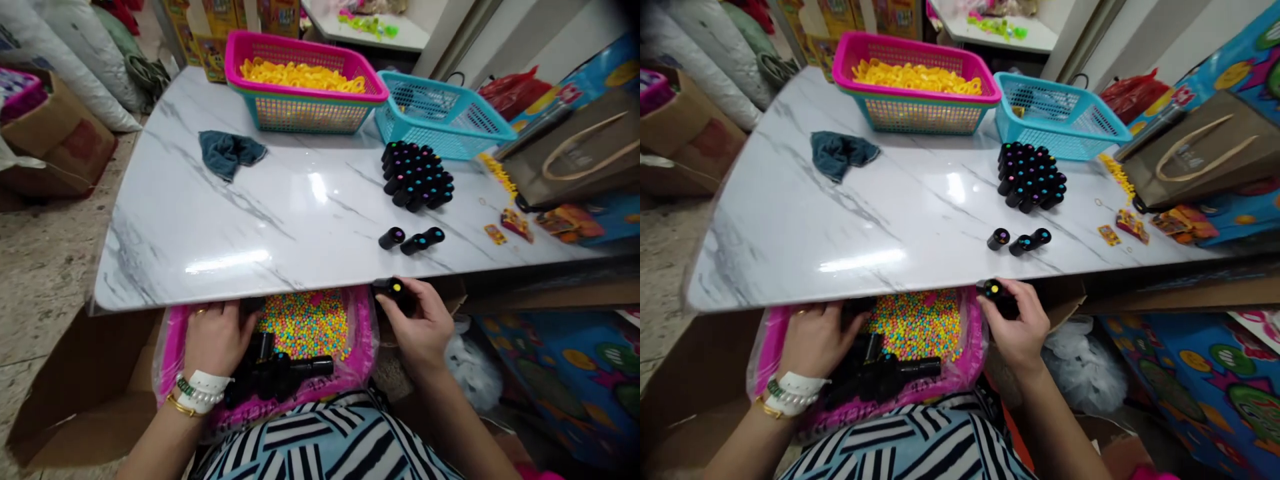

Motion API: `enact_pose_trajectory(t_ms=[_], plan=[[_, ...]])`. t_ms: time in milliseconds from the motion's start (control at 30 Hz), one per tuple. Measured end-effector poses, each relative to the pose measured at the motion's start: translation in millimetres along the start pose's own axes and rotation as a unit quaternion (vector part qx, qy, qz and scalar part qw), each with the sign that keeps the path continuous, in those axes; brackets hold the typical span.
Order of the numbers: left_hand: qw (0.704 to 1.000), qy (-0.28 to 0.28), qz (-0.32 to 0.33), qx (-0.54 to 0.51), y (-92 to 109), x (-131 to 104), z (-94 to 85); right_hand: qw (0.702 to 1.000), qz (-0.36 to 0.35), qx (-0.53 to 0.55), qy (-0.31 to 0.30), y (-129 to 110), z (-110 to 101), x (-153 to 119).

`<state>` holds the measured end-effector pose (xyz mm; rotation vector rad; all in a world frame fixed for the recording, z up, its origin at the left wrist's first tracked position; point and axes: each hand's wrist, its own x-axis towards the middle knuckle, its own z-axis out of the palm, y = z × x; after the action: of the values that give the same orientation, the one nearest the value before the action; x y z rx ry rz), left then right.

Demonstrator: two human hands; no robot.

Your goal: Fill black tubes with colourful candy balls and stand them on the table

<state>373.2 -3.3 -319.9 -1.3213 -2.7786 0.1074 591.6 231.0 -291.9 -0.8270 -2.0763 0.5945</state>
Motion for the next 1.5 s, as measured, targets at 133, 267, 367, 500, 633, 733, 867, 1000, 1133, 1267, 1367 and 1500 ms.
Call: enact_pose_trajectory(t_ms=[133, 267, 367, 500, 633, 733, 867, 1000, 1133, 1267, 1367, 1500], plan=[[1.000, -0.006, 0.017, 0.009, -2.3, 4.8, 10.9, 0.983, -0.020, -0.162, 0.090, 14.0, 9.5, 25.7], [0.998, 0.037, 0.032, -0.029, -1.7, 1.2, 15.0, 0.980, -0.044, -0.162, 0.106, 11.3, 9.8, 23.1], [0.985, 0.090, 0.052, -0.140, 8.9, -5.4, 6.4, 0.993, -0.074, -0.074, 0.047, -4.5, 11.4, -4.3], [0.928, 0.067, 0.127, -0.343, 36.3, -13.2, -6.4, 0.946, -0.195, 0.045, -0.255, -32.2, 29.5, -41.4], [0.891, -0.057, 0.107, -0.438, 51.3, -17.3, -2.1, 0.890, -0.288, 0.033, -0.353, -40.0, 53.8, -54.0], [0.874, -0.040, 0.108, -0.473, 45.4, -17.8, 2.0, 0.887, -0.252, -0.012, -0.386, -27.8, 62.6, -51.6], [0.932, 0.086, 0.053, -0.349, 27.8, -11.5, 3.3, 0.880, -0.162, -0.140, -0.425, -6.8, 58.8, -47.6], [0.981, 0.043, 0.011, -0.191, 16.5, -3.0, 9.7, 0.853, -0.233, -0.129, -0.448, 2.4, 47.3, -38.9], [0.984, 0.005, 0.015, -0.178, 14.4, -0.2, 15.0, 0.767, -0.360, -0.104, -0.521, 5.3, 45.5, -23.9], [0.988, -0.022, -0.052, -0.140, 12.0, 4.1, 13.5, 0.778, -0.360, -0.159, -0.489, 0.1, 57.1, -25.7], [0.989, -0.045, -0.055, -0.128, 11.4, 10.2, 11.6, 0.800, -0.343, -0.159, -0.466, -14.2, 69.0, -39.4], [0.988, -0.046, -0.066, -0.130, 11.6, 13.8, 11.0, 0.825, -0.282, -0.094, -0.481, -30.7, 75.1, -53.1]])
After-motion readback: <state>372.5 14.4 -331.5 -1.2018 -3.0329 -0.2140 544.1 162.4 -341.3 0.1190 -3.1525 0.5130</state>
